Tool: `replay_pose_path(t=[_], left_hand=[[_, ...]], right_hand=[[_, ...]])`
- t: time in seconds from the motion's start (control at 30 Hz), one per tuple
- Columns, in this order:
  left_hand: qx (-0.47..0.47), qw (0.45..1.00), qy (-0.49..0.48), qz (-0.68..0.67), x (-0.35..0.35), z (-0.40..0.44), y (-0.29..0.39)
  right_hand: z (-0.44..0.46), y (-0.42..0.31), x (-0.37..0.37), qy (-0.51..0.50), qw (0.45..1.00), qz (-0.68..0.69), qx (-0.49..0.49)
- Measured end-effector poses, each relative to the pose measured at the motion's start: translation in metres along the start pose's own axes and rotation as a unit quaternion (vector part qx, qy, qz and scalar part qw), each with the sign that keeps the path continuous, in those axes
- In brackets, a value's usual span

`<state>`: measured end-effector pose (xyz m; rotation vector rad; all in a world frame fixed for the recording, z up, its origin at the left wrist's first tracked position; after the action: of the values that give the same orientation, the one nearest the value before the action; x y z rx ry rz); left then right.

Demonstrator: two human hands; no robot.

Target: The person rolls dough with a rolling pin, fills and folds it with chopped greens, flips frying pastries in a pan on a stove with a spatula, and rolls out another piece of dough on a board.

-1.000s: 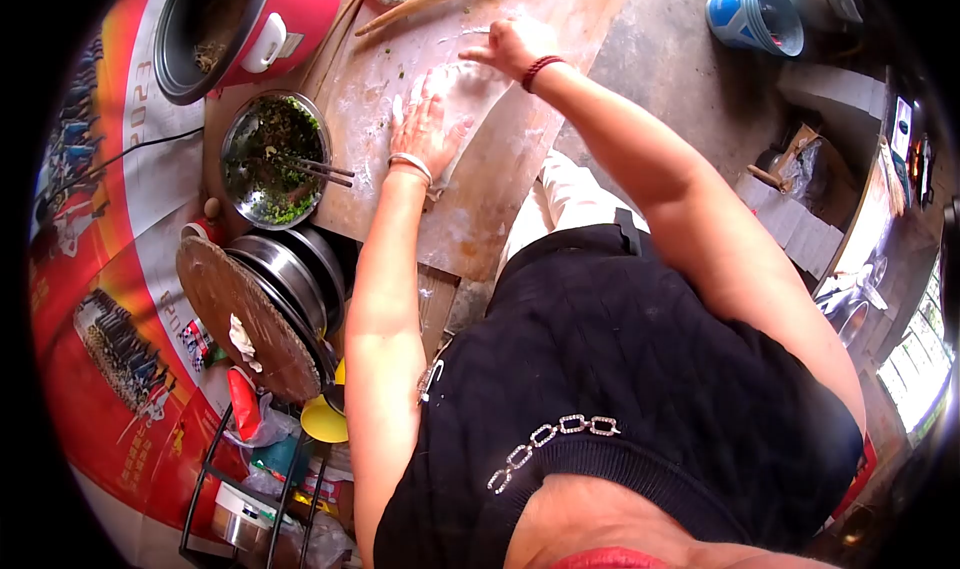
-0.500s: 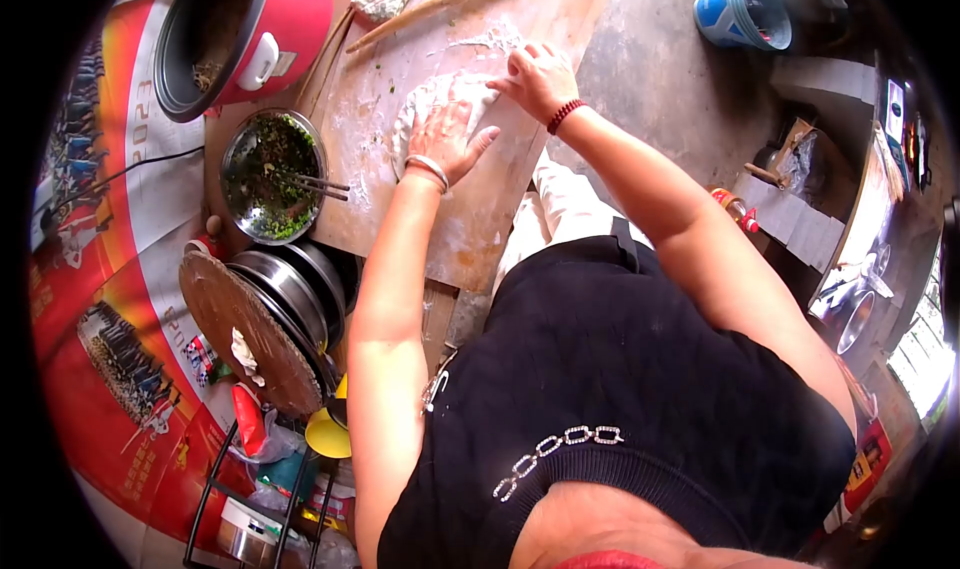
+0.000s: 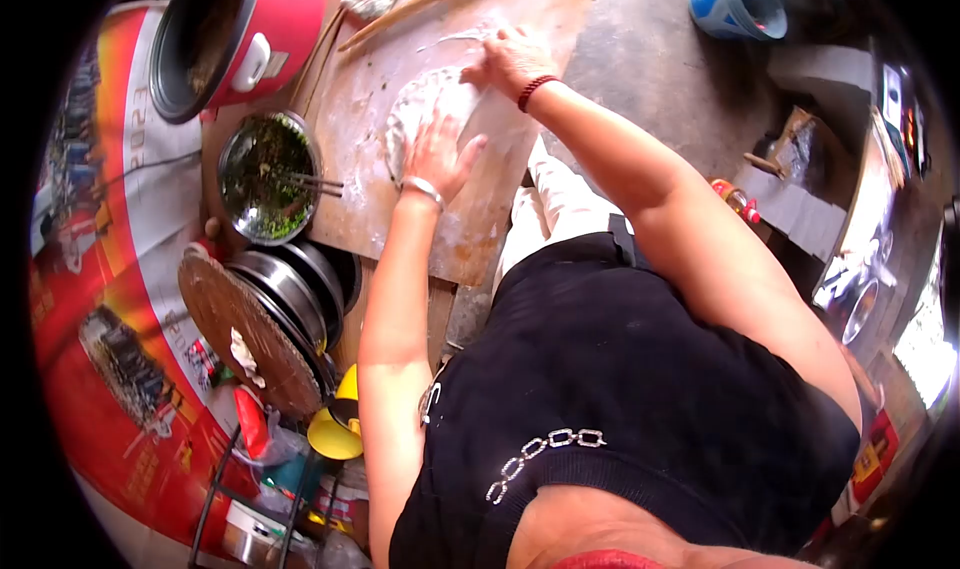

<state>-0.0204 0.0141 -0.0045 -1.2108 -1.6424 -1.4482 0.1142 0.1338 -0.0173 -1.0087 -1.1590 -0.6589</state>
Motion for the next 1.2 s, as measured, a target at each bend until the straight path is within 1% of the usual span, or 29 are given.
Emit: replay_pose_path(t=[0.03, 0.07, 0.1, 0.13, 0.17, 0.2, 0.23, 0.27, 0.3, 0.33, 0.37, 0.4, 0.43, 0.47, 0.5, 0.57, 0.6, 0.63, 0.7, 0.77, 0.83, 0.87, 0.9, 0.97, 1.0, 1.03, 1.1, 1.13, 1.2], left_hand=[[0.005, 1.000, -0.004, -0.001, 0.002, -0.010, 0.006], [-0.020, 0.999, 0.030, -0.004, -0.002, -0.018, 0.001], [-0.084, 0.990, 0.108, -0.042, 0.004, -0.024, 0.000], [-0.084, 0.988, 0.118, -0.055, 0.014, -0.025, 0.003], [-0.114, 0.969, 0.153, -0.157, 0.032, -0.023, 0.016], [-0.092, 0.962, 0.164, -0.198, 0.033, -0.015, 0.023], [-0.091, 0.956, 0.160, -0.229, 0.049, -0.009, 0.056], [-0.126, 0.937, 0.179, -0.272, 0.053, 0.003, 0.084], [-0.168, 0.929, 0.173, -0.280, 0.063, 0.012, 0.123], [-0.196, 0.913, 0.178, -0.311, 0.065, 0.021, 0.145], [-0.217, 0.898, 0.183, -0.337, 0.067, 0.028, 0.160], [-0.205, 0.910, 0.181, -0.312, 0.064, 0.038, 0.171], [-0.188, 0.923, 0.180, -0.283, 0.062, 0.045, 0.178], [-0.223, 0.929, 0.175, -0.237, 0.064, 0.048, 0.185], [-0.182, 0.961, 0.145, -0.152, 0.048, 0.063, 0.168], [-0.180, 0.974, 0.126, -0.046, 0.035, 0.075, 0.167], [-0.135, 0.983, 0.125, -0.025, 0.027, 0.083, 0.160], [-0.091, 0.988, 0.125, -0.003, 0.019, 0.091, 0.155], [-0.154, 0.977, 0.149, -0.007, 0.011, 0.096, 0.166], [-0.155, 0.978, 0.127, -0.054, 0.001, 0.102, 0.187], [-0.133, 0.981, 0.131, -0.056, -0.008, 0.107, 0.214], [-0.123, 0.982, 0.131, -0.057, -0.012, 0.111, 0.232], [-0.100, 0.988, 0.118, -0.021, -0.018, 0.116, 0.250], [-0.054, 0.993, 0.096, 0.053, -0.026, 0.126, 0.282], [-0.047, 0.992, 0.086, 0.080, -0.028, 0.129, 0.304], [-0.089, 0.990, 0.098, 0.053, -0.054, 0.154, 0.285], [-0.174, 0.978, 0.114, 0.002, -0.107, 0.203, 0.247], [-0.128, 0.991, 0.018, 0.019, -0.087, 0.203, 0.298], [-0.200, 0.978, 0.008, 0.053, -0.107, 0.241, 0.305]], right_hand=[[0.005, 0.000, 0.006, -0.064, 0.998, 0.001, -0.009], [0.007, 0.007, 0.002, -0.139, 0.989, 0.028, -0.028], [0.006, 0.012, 0.003, -0.075, 0.997, 0.029, -0.014], [0.001, 0.009, 0.018, -0.044, 0.998, 0.033, -0.023], [-0.006, 0.012, 0.036, 0.001, 0.991, 0.098, -0.088], [-0.012, 0.009, 0.044, 0.105, 0.978, 0.160, -0.079], [-0.022, 0.006, 0.048, 0.164, 0.955, 0.226, -0.103], [-0.024, 0.009, 0.031, 0.182, 0.938, 0.263, -0.131], [-0.029, 0.000, 0.040, 0.009, 0.909, 0.385, -0.159], [-0.040, 0.009, 0.045, 0.012, 0.847, 0.496, -0.191], [-0.048, 0.010, 0.044, 0.010, 0.770, 0.603, -0.208], [-0.053, 0.007, 0.041, 0.002, 0.678, 0.704, -0.211], [-0.057, 0.001, 0.040, -0.013, 0.570, 0.795, -0.205], [-0.061, -0.005, 0.042, -0.033, 0.449, 0.872, -0.191], [-0.061, -0.010, 0.049, -0.054, 0.323, 0.929, -0.170], [-0.084, 0.019, 0.085, -0.065, 0.318, 0.942, -0.089], [-0.097, 0.039, 0.103, -0.071, 0.316, 0.945, -0.048], [-0.110, 0.070, 0.111, -0.041, 0.340, 0.936, -0.087], [-0.139, 0.141, 0.127, 0.023, 0.381, 0.908, -0.174], [-0.168, 0.224, 0.130, 0.082, 0.433, 0.873, -0.211], [-0.209, 0.298, 0.146, 0.125, 0.459, 0.842, -0.255], [-0.233, 0.330, 0.165, 0.151, 0.469, 0.826, -0.273], [-0.259, 0.358, 0.184, 0.178, 0.476, 0.810, -0.292], [-0.307, 0.412, 0.209, 0.240, 0.477, 0.784, -0.315], [-0.333, 0.439, 0.216, 0.274, 0.465, 0.764, -0.354], [-0.358, 0.463, 0.219, 0.306, 0.447, 0.743, -0.393], [-0.403, 0.497, 0.227, 0.373, 0.432, 0.710, -0.413], [-0.423, 0.510, 0.229, 0.403, 0.420, 0.687, -0.436], [-0.458, 0.534, 0.218, 0.415, 0.428, 0.649, -0.473]])
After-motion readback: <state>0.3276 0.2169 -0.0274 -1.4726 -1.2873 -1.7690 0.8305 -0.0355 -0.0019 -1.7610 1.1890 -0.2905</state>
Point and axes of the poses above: each hand's wrist, its own z-axis towards the middle knuckle, its own x-axis out of the back of the hand, y = z × x, the point moved 8 cm from there along z, towards the middle knuckle, and after that the axes turned 9 degrees about x, right-handed, at the moved point
